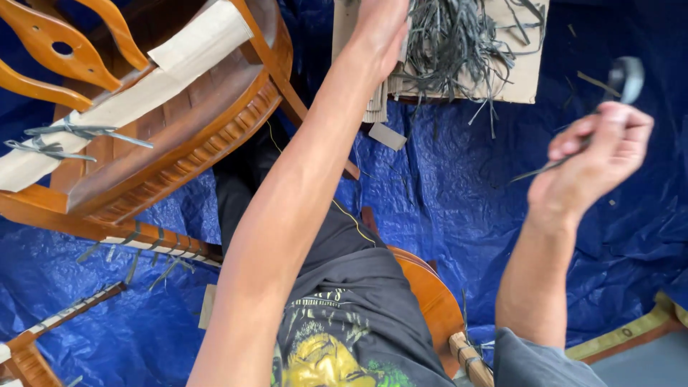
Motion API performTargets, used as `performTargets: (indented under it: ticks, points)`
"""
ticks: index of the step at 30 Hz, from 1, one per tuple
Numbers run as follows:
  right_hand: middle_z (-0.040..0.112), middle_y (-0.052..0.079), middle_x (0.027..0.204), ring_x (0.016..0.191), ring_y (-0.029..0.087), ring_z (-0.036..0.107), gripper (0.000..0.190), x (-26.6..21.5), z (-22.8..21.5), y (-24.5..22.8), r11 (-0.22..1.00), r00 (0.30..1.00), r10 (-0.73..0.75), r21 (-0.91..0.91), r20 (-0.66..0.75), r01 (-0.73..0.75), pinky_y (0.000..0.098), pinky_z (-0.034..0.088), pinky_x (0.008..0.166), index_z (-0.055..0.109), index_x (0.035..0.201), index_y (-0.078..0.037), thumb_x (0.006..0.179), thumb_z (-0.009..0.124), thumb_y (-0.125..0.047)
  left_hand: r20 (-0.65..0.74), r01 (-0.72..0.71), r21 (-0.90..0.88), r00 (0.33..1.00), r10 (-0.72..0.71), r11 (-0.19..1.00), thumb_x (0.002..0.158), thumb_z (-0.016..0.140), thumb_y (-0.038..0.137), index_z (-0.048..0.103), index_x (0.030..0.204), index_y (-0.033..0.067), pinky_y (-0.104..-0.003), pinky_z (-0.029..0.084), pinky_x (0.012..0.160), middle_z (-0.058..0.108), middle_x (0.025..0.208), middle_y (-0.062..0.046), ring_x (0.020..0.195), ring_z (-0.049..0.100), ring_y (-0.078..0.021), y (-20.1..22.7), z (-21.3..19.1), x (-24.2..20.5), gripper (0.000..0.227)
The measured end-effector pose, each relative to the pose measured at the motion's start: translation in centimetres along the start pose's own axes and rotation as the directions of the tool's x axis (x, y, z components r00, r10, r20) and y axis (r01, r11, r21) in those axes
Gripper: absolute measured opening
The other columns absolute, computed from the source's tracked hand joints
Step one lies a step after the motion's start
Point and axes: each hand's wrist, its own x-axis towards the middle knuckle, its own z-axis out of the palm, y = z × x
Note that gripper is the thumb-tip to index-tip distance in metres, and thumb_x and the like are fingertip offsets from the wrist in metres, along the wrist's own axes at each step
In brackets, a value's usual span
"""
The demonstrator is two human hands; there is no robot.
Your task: Wrapping and securing protective foam and cardboard onto wooden chairs using manual ties.
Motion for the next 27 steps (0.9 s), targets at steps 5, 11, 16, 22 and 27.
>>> performTargets:
  ticks: [5,11,16,22,27]
  points:
    - [0.053,0.002,0.079,0.059,0.008,0.046,0.014,-4.0,4.6,3.1,0.984,0.990,0.121,-0.142,0.067,-0.110,0.0214,0.035,0.046,0.056,0.107,-0.006,0.119,0.060,-0.012,-0.048,0.127,0.467,0.992,-0.119,0.875,0.098,0.065,0.046,0.065,0.125,0.0031,-0.033,0.051,0.082,0.065,0.108,-0.005,0.095,0.058,-0.0148,1.3,-4.5,-10.4,0.051]
    - [0.061,-0.001,0.079,0.062,0.002,0.048,0.009,-11.0,10.7,7.3,0.860,0.838,0.403,-0.466,0.369,-0.208,0.0193,0.038,0.053,0.061,0.102,-0.006,0.108,0.063,-0.012,0.059,0.274,0.295,0.951,-0.303,0.915,0.102,0.052,0.048,0.064,0.134,0.0052,-0.027,0.054,0.095,0.073,0.122,-0.005,0.111,0.070,-0.0124,3.3,-4.3,-18.9,0.054]
    - [0.062,-0.002,0.082,0.072,0.004,0.055,0.009,-16.8,15.2,8.0,0.863,0.673,0.475,-0.448,0.567,-0.232,0.0203,0.044,0.061,0.059,0.100,-0.003,0.105,0.061,-0.010,0.037,-0.079,0.217,0.997,0.072,0.973,0.112,0.058,0.030,0.071,0.128,-0.0023,-0.027,0.051,0.090,0.069,0.099,-0.004,0.095,0.061,-0.0105,4.9,-8.8,-21.3,0.038]
    - [0.069,0.000,0.088,0.076,0.005,0.061,0.008,-21.4,19.6,8.0,0.827,0.515,0.558,-0.484,0.651,-0.286,0.0212,0.051,0.070,0.060,0.100,-0.003,0.104,0.060,-0.010,-0.093,-0.220,0.369,0.958,0.271,0.903,0.114,0.052,0.031,0.074,0.122,0.0007,-0.025,0.052,0.087,0.071,0.099,-0.001,0.094,0.060,-0.0072,8.9,-13.7,-26.9,0.039]
    - [0.067,-0.002,0.096,0.085,0.005,0.064,0.011,-25.4,25.1,7.8,0.877,0.452,0.468,-0.334,0.759,-0.347,0.0217,0.054,0.078,0.060,0.111,-0.005,0.101,0.060,-0.010,-0.205,-0.104,0.237,0.967,0.154,0.966,0.107,0.051,0.034,0.070,0.119,0.0029,-0.024,0.051,0.067,0.074,0.099,-0.002,0.080,0.064,-0.0082,13.3,-14.4,-32.3,0.038]
